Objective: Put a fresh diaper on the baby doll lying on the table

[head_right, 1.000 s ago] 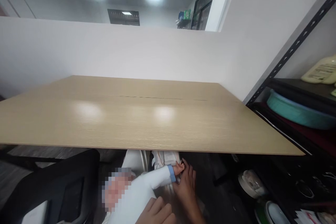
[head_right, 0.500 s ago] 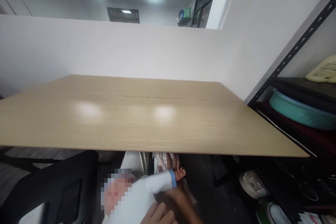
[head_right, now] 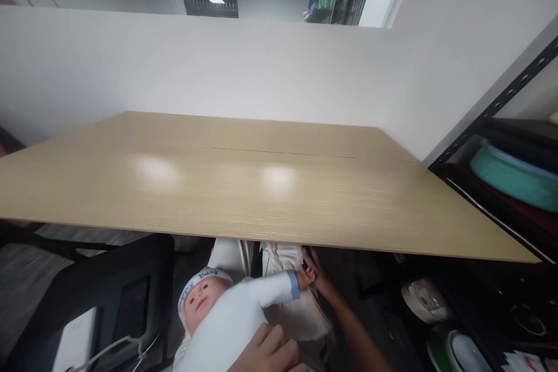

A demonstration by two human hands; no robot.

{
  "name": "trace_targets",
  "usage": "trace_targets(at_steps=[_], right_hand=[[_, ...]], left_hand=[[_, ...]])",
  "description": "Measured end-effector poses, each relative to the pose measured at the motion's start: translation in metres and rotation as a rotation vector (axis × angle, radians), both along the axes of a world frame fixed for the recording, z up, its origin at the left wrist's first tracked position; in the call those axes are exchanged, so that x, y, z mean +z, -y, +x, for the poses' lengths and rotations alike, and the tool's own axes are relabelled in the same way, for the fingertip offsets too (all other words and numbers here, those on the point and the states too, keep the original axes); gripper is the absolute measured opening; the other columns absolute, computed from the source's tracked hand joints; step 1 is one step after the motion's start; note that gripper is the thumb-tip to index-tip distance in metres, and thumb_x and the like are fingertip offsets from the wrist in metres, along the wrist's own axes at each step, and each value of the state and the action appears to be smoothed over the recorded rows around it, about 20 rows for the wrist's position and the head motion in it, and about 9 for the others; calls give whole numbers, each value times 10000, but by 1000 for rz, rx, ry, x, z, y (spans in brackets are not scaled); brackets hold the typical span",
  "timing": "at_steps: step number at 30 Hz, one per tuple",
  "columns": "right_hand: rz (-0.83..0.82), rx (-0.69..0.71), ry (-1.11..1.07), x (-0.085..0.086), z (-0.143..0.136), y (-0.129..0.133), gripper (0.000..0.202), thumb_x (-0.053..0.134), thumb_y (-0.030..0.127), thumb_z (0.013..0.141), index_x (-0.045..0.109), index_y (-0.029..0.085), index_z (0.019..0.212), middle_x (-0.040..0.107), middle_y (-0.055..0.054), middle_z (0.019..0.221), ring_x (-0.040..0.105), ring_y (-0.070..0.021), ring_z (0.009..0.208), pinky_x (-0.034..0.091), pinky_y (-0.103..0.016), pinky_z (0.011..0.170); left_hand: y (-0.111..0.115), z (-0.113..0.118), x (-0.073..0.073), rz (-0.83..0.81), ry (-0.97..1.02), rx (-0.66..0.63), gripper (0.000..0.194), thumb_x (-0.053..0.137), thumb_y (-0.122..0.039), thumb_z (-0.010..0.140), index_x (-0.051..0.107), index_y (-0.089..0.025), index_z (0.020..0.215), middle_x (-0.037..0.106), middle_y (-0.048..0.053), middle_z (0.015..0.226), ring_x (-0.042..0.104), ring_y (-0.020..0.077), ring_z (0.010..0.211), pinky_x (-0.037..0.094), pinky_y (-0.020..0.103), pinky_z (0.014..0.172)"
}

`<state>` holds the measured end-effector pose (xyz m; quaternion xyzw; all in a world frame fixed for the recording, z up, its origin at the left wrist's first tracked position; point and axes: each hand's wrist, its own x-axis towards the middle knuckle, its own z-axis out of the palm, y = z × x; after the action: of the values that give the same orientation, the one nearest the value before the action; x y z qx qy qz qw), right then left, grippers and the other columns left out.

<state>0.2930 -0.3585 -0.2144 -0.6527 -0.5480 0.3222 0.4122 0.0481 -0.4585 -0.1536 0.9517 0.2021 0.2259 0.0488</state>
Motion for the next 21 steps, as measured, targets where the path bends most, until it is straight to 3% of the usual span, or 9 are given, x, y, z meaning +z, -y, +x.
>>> trace_targets(at_steps=[3, 5, 8, 11, 13, 15, 18, 21], right_hand=[[-60, -42, -49, -1, 21, 17, 492, 509, 633, 1073, 699, 235, 1290, 735, -123, 1334, 703, -313, 1265, 596, -541, 1065], [-49, -60, -34, 11, 28, 37, 549, 499, 675, 1035, 657, 253, 1349, 723, -132, 1376, 703, -325, 1275, 586, -548, 1087], [120, -54, 222, 45, 19, 66, 583, 642, 527, 992, 532, 247, 1492, 647, -156, 1481, 677, -328, 1286, 548, -562, 1125], [293, 202, 499, 86, -11, 78, 599, 603, 303, 1004, 462, 279, 1585, 564, -132, 1594, 518, -317, 1494, 424, -562, 1253], [294, 437, 602, 107, -33, 72, 653, 597, 264, 1005, 433, 305, 1635, 505, -102, 1674, 430, -307, 1571, 325, -562, 1317], [233, 598, 638, 121, -51, 58, 681, 638, 249, 965, 467, 281, 1624, 520, -105, 1673, 441, -319, 1561, 244, -576, 1344], [87, 669, 626, 132, -68, 35, 585, 661, 196, 875, 622, 217, 1459, 711, -117, 1433, 622, -323, 1349, 374, -511, 1240], [15, 711, 607, 143, -76, 24, 314, 645, 211, 889, 701, 210, 1198, 776, -67, 1129, 707, -268, 1053, 494, -362, 942]], left_hand=[[2, -8, 19, -22, 51, -22, 84, 803, -440, 972, 775, -370, 1009, 716, -14, 873, 571, 193, 736, 382, 372, 632], [1, -13, 31, -33, 86, -39, 160, 797, -475, 981, 772, -392, 1116, 737, -24, 959, 579, 188, 796, 378, 368, 680], [1, -16, 46, -48, 117, -47, 214, 758, -451, 1022, 746, -402, 1230, 743, -39, 1040, 574, 180, 861, 358, 360, 727], [2, -14, 51, -73, 100, -56, 198, 711, -412, 1060, 738, -391, 1255, 753, -40, 1057, 582, 184, 893, 352, 357, 756], [3, -11, 50, -112, 114, -69, 182, 698, -436, 1062, 747, -390, 1231, 771, -41, 1064, 595, 197, 905, 369, 367, 776], [2, -11, 52, -166, 136, -89, 180, 680, -467, 1064, 754, -376, 1200, 789, -39, 1064, 616, 211, 929, 401, 383, 807], [0, -22, 67, -293, 156, -109, 237, 628, -470, 1089, 720, -373, 1285, 810, -36, 1150, 663, 218, 1057, 461, 382, 916], [4, -49, 89, -406, 194, -123, 383, 603, -459, 1103, 609, -405, 1482, 786, -16, 1318, 669, 225, 1222, 490, 369, 1070]])
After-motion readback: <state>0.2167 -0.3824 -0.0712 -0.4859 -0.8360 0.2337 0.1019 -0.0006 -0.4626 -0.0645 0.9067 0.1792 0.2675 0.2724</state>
